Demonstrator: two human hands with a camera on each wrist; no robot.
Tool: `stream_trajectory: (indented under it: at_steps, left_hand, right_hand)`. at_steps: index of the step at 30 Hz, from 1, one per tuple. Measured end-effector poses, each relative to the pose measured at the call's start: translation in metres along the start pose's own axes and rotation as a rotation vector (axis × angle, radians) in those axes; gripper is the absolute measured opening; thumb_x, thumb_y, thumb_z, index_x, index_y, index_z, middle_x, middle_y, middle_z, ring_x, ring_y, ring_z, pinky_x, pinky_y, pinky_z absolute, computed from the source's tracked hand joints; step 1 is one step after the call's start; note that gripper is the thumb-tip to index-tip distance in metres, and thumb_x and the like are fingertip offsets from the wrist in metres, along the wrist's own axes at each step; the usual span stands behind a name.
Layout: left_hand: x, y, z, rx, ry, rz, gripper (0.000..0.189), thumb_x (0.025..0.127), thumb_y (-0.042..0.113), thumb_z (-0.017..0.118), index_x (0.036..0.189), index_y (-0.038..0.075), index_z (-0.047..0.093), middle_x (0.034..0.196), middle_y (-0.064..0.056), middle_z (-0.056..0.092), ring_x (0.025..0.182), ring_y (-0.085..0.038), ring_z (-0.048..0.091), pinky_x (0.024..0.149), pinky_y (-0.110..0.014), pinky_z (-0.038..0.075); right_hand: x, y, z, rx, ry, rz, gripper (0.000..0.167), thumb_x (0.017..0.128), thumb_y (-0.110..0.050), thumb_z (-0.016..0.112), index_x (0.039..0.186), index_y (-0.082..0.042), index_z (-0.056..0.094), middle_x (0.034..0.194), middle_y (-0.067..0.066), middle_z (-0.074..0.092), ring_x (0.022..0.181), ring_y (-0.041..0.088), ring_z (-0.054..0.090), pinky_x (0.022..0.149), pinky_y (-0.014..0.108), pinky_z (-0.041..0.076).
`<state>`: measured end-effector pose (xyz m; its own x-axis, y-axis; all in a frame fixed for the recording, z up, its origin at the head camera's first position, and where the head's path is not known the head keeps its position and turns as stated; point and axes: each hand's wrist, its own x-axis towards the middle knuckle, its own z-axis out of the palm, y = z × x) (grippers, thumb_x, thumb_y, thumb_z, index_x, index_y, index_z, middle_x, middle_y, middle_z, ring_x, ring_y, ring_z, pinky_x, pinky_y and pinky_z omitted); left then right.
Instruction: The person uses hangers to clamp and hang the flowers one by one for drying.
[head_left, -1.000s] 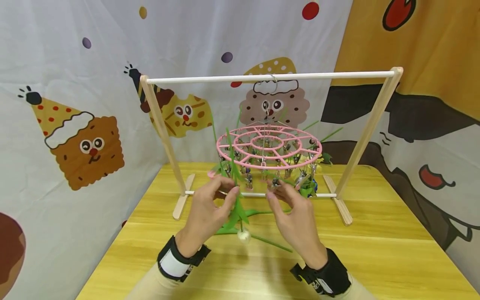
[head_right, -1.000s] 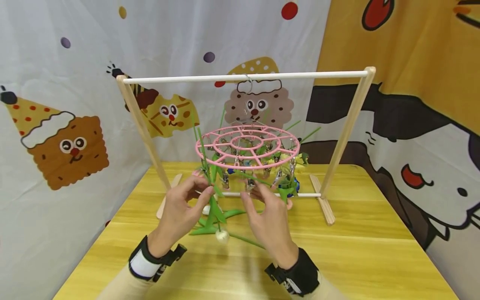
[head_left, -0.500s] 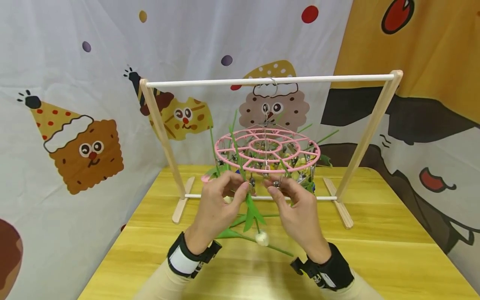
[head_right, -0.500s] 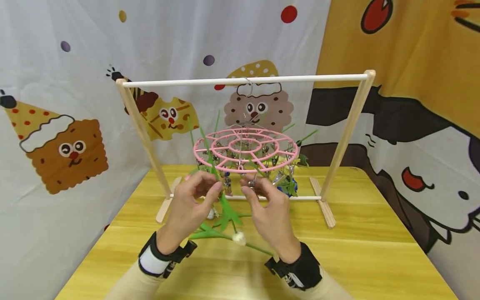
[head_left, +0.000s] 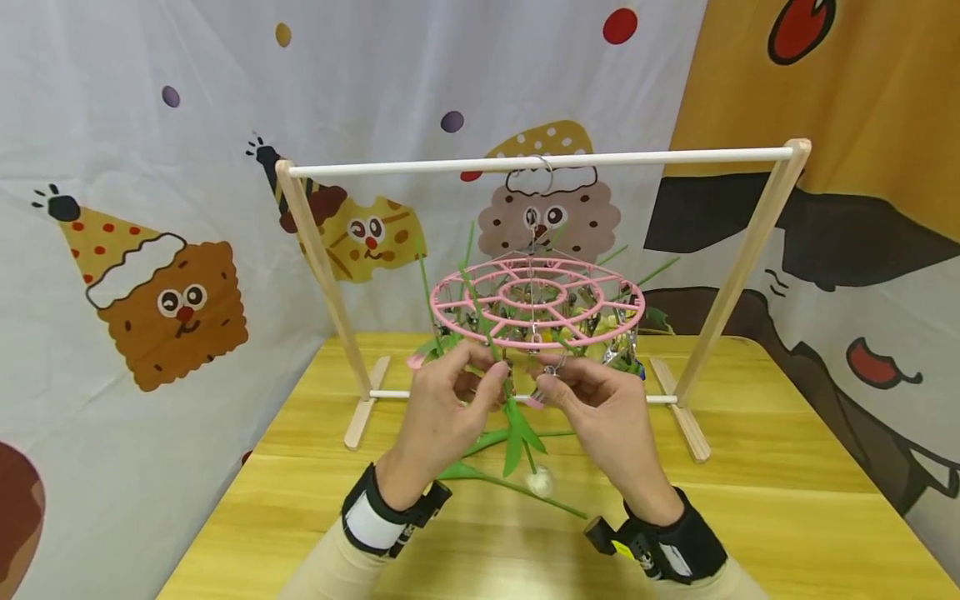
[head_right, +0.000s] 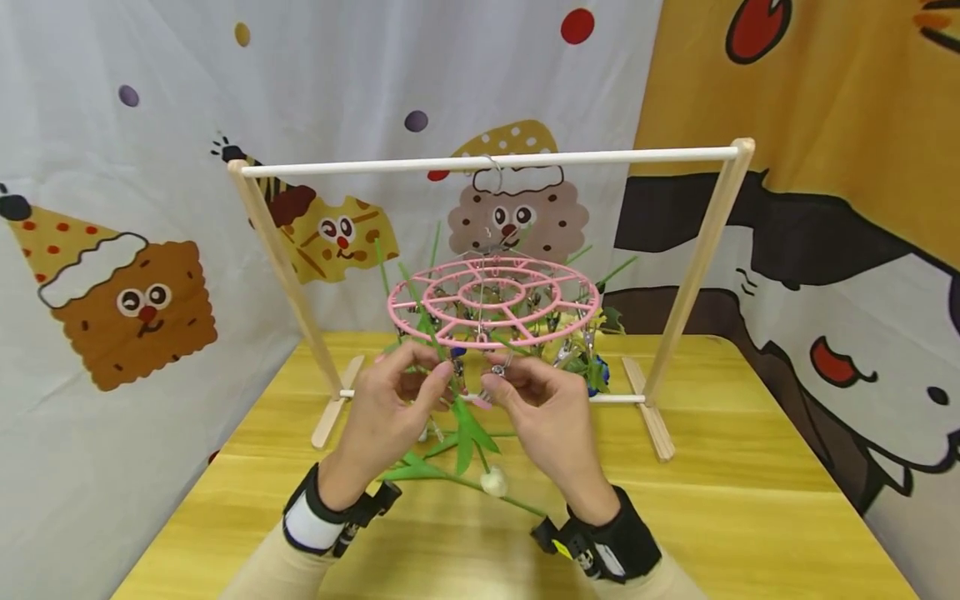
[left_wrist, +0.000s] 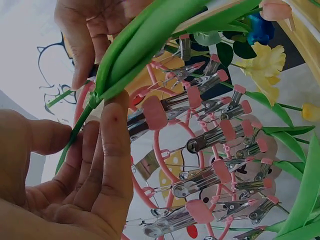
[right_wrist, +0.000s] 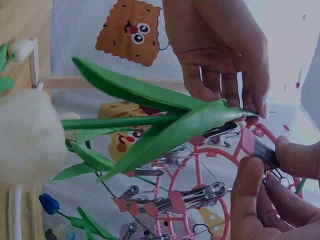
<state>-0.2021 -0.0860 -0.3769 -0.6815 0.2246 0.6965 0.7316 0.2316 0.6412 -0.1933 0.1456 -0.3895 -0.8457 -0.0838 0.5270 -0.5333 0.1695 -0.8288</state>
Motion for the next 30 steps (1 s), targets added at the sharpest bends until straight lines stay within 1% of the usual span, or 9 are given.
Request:
stream_trajectory:
  at_steps: [2,4,8,10,13,15,19,24,30]
  left_hand:
    - [0.000,0.001,0.000,-0.013,-0.002,-0.010,0.005,0.116,0.005,0.071,0.113,0.008,0.074,0.101,-0.012,0.079,0.069,-0.024,0.084,0.062,-0.030,0.071]
    - [0.000,0.002,0.000,-0.025,-0.009,-0.021,0.005,0.115,0.005,0.071,0.113,0.008,0.074,0.103,-0.013,0.079,0.070,-0.023,0.084,0.062,-0.031,0.071]
    - [-0.002,0.002,0.002,-0.034,-0.027,-0.029,0.003,0.116,0.005,0.071,0.114,0.006,0.073,0.105,-0.014,0.078,0.071,-0.023,0.085,0.063,-0.034,0.073]
    - [-0.002,0.002,0.003,-0.038,-0.034,-0.038,0.004,0.117,0.007,0.071,0.114,0.005,0.073,0.106,-0.015,0.077,0.073,-0.024,0.086,0.065,-0.034,0.073]
    - [-0.003,0.002,0.006,-0.054,-0.042,-0.060,0.007,0.118,0.011,0.071,0.116,0.005,0.073,0.110,-0.015,0.078,0.075,-0.023,0.087,0.067,-0.033,0.074]
    - [-0.002,0.002,0.008,-0.069,-0.046,-0.065,0.007,0.117,0.011,0.071,0.117,0.004,0.073,0.112,-0.016,0.079,0.077,-0.023,0.087,0.068,-0.034,0.074]
    - [-0.002,0.002,0.010,-0.101,-0.049,-0.065,0.007,0.117,0.011,0.072,0.117,0.004,0.073,0.115,-0.018,0.079,0.078,-0.024,0.088,0.069,-0.035,0.074]
    - [-0.003,0.001,0.012,-0.133,-0.051,-0.074,0.007,0.117,0.010,0.072,0.117,0.003,0.073,0.114,-0.017,0.079,0.084,-0.026,0.088,0.074,-0.034,0.075]
    - [-0.002,0.002,0.014,-0.156,-0.055,-0.066,0.007,0.117,0.010,0.072,0.118,0.003,0.073,0.114,-0.016,0.078,0.091,-0.027,0.090,0.077,-0.034,0.075]
  right_hand:
    - [0.001,-0.001,-0.002,0.002,0.000,0.000,0.023,0.109,-0.010,0.084,0.131,-0.006,0.086,0.120,0.015,0.090,0.093,0.013,0.085,0.088,0.027,0.071]
    - [0.001,-0.001,-0.003,0.007,0.000,0.006,0.020,0.108,-0.010,0.085,0.128,-0.008,0.087,0.119,0.014,0.090,0.094,0.014,0.085,0.088,0.028,0.071]
    - [0.001,-0.002,-0.007,0.005,0.008,0.054,0.016,0.108,-0.016,0.087,0.124,-0.012,0.089,0.115,0.009,0.090,0.093,0.015,0.086,0.090,0.030,0.072]
    - [0.001,-0.002,-0.008,-0.003,0.020,0.083,0.016,0.108,-0.020,0.088,0.122,-0.012,0.090,0.110,0.007,0.091,0.092,0.015,0.087,0.091,0.031,0.072]
    - [0.001,-0.001,-0.009,0.002,0.042,0.104,0.020,0.107,-0.021,0.089,0.123,-0.009,0.090,0.105,0.004,0.092,0.090,0.015,0.087,0.090,0.030,0.072]
    - [0.000,0.000,-0.010,0.018,0.065,0.101,0.021,0.107,-0.018,0.089,0.123,-0.006,0.090,0.100,0.001,0.091,0.087,0.015,0.087,0.089,0.029,0.072]
    - [0.000,0.003,-0.009,0.054,0.090,0.084,0.021,0.107,-0.010,0.086,0.125,0.000,0.088,0.098,-0.005,0.091,0.086,0.013,0.087,0.090,0.028,0.073]
    - [0.000,0.003,-0.008,0.095,0.093,0.114,0.026,0.108,-0.005,0.084,0.129,0.008,0.085,0.103,-0.013,0.090,0.090,0.010,0.088,0.092,0.029,0.073]
    - [0.002,0.002,-0.005,0.114,0.084,0.151,0.027,0.107,-0.005,0.085,0.131,0.008,0.084,0.110,-0.011,0.091,0.094,0.011,0.088,0.090,0.031,0.074]
